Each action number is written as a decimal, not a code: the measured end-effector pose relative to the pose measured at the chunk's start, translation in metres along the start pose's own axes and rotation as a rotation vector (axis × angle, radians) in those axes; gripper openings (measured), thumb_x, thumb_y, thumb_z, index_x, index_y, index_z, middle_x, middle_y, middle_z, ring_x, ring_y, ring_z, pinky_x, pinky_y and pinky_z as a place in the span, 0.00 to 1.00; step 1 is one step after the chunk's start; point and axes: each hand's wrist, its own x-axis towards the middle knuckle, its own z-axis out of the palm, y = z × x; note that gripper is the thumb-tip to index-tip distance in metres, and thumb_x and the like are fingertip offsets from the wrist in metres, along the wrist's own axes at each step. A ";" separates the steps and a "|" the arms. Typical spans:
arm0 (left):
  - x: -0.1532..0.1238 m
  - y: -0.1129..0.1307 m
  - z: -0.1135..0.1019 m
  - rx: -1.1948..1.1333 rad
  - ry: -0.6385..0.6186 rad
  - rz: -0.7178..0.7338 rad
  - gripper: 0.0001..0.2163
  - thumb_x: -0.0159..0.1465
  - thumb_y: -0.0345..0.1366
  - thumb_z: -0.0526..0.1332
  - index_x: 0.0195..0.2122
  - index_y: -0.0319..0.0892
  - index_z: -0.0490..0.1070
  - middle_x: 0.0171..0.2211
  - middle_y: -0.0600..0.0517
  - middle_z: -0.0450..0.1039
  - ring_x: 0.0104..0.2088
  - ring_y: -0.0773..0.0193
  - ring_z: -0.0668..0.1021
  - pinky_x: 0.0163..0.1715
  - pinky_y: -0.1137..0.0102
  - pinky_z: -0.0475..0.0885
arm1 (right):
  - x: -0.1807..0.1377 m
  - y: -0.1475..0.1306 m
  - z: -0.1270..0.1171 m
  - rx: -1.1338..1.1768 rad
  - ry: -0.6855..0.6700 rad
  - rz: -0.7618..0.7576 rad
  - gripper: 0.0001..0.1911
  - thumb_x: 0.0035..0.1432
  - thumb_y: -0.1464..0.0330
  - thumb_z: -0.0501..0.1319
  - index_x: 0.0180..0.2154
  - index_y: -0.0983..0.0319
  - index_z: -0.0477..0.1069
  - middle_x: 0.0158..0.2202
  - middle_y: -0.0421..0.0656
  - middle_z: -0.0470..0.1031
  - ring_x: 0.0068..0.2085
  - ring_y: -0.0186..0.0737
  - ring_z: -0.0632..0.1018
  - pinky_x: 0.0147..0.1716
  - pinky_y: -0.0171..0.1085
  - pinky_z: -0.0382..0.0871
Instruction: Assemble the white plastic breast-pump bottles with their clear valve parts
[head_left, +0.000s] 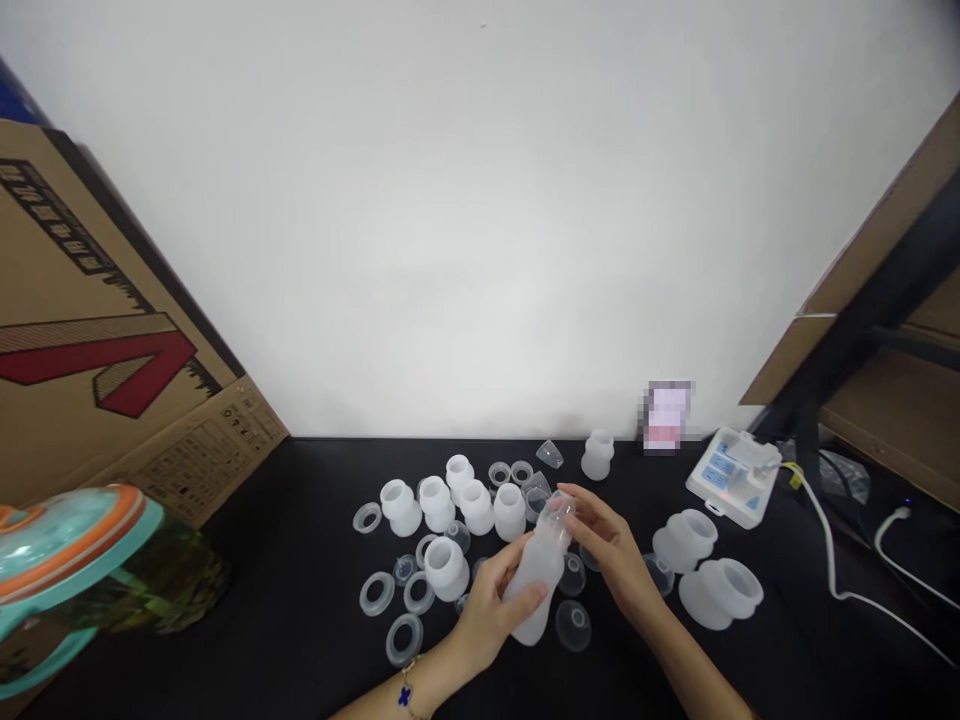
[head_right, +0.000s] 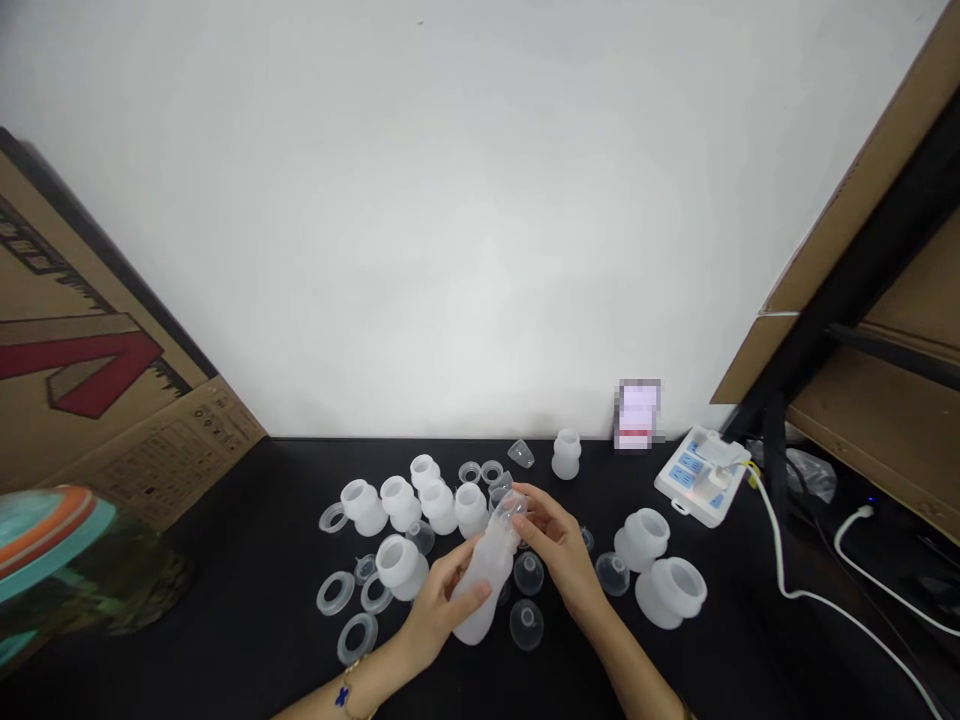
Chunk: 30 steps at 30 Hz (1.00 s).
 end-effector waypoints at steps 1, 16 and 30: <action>0.000 -0.001 0.000 -0.002 0.001 0.000 0.27 0.64 0.46 0.67 0.61 0.41 0.70 0.51 0.44 0.78 0.51 0.46 0.77 0.50 0.61 0.70 | 0.000 0.001 0.000 0.000 -0.001 0.000 0.21 0.56 0.56 0.71 0.51 0.51 0.78 0.46 0.44 0.83 0.45 0.49 0.80 0.44 0.42 0.74; -0.001 -0.001 0.002 -0.024 0.011 0.023 0.25 0.64 0.44 0.67 0.60 0.42 0.70 0.51 0.45 0.77 0.50 0.48 0.77 0.49 0.63 0.70 | -0.002 0.003 0.002 0.037 0.005 0.004 0.21 0.58 0.56 0.70 0.52 0.53 0.77 0.47 0.46 0.82 0.48 0.51 0.80 0.45 0.43 0.74; 0.003 0.003 0.002 -0.034 0.008 0.018 0.25 0.64 0.46 0.67 0.59 0.40 0.72 0.52 0.43 0.78 0.51 0.46 0.77 0.50 0.61 0.70 | -0.001 0.004 0.002 0.056 0.055 -0.014 0.23 0.52 0.57 0.74 0.50 0.54 0.78 0.45 0.46 0.83 0.48 0.53 0.81 0.45 0.45 0.75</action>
